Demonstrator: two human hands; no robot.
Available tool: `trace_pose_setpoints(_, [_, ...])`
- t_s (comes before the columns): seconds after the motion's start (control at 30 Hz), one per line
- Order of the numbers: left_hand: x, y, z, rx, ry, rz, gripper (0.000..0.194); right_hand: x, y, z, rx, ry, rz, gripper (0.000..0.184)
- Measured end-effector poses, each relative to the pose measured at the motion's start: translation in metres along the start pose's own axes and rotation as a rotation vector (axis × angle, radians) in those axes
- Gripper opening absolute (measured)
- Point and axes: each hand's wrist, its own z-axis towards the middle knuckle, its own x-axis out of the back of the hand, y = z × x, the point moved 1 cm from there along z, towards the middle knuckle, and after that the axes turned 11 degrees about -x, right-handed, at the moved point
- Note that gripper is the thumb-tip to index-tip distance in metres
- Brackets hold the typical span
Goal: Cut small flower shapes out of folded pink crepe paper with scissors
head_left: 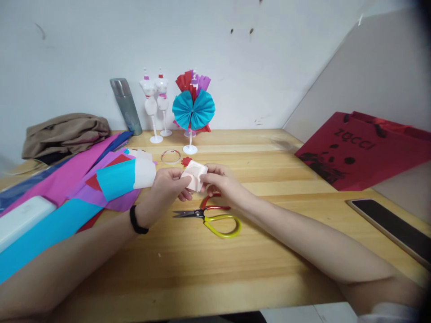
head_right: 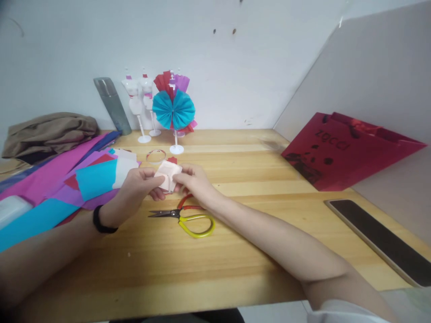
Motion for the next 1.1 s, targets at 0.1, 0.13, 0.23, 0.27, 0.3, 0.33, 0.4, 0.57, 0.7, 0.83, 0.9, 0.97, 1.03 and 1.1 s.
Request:
trace_pose_setpoints(0.1, [-0.001, 0.000, -0.001, -0.011, -0.003, 0.012, 0.015, -0.001, -0.002, -0.004, 0.018, -0.042, 0.026, 0.031])
trace_pose_setpoints(0.13, [-0.001, 0.000, -0.002, -0.022, -0.002, 0.027, 0.016, -0.002, -0.003, -0.005, 0.027, -0.050, 0.017, 0.035])
trace_pose_setpoints(0.23, [-0.001, 0.000, -0.003, -0.072, 0.006, 0.045, 0.017, -0.003, -0.004, -0.006, 0.038, -0.029, -0.032, 0.031])
trace_pose_setpoints(0.27, [-0.001, 0.000, -0.003, -0.079, -0.001, 0.040, 0.016, -0.003, -0.004, -0.004, 0.035, -0.015, -0.043, 0.026])
trace_pose_setpoints(0.3, [-0.001, 0.000, -0.003, -0.079, -0.009, 0.030, 0.015, -0.003, -0.004, -0.003, 0.033, -0.003, -0.048, 0.022])
trace_pose_setpoints(0.33, [-0.001, -0.001, -0.003, -0.074, -0.019, 0.018, 0.014, -0.003, -0.003, -0.001, 0.035, 0.003, -0.048, 0.017])
trace_pose_setpoints(0.4, [0.000, -0.002, -0.002, -0.056, -0.029, -0.005, 0.013, -0.002, -0.003, 0.002, 0.053, 0.008, -0.041, 0.011])
trace_pose_setpoints(0.57, [0.001, -0.009, -0.001, -0.036, -0.068, -0.116, 0.014, 0.000, -0.004, 0.002, 0.056, 0.028, -0.015, 0.012])
trace_pose_setpoints(0.7, [0.000, -0.009, 0.001, -0.016, -0.046, -0.114, 0.014, -0.001, -0.002, -0.001, 0.024, -0.002, 0.003, 0.024])
trace_pose_setpoints(0.83, [0.000, -0.006, 0.002, -0.071, 0.006, -0.007, 0.013, 0.001, -0.002, -0.001, 0.036, -0.023, 0.055, 0.044])
trace_pose_setpoints(0.9, [0.000, -0.007, 0.002, -0.114, 0.025, 0.059, 0.015, 0.003, -0.003, 0.000, 0.037, -0.021, 0.053, 0.048])
trace_pose_setpoints(0.97, [0.001, -0.009, 0.002, -0.161, 0.039, 0.128, 0.016, 0.003, -0.004, 0.000, 0.034, -0.024, 0.027, 0.047])
trace_pose_setpoints(1.03, [0.002, -0.011, 0.002, -0.217, 0.041, 0.188, 0.017, 0.003, -0.004, 0.000, 0.023, -0.039, 0.001, 0.043])
trace_pose_setpoints(1.1, [0.003, -0.013, 0.002, -0.264, 0.041, 0.240, 0.017, 0.003, -0.004, -0.001, 0.007, -0.050, -0.010, 0.036])
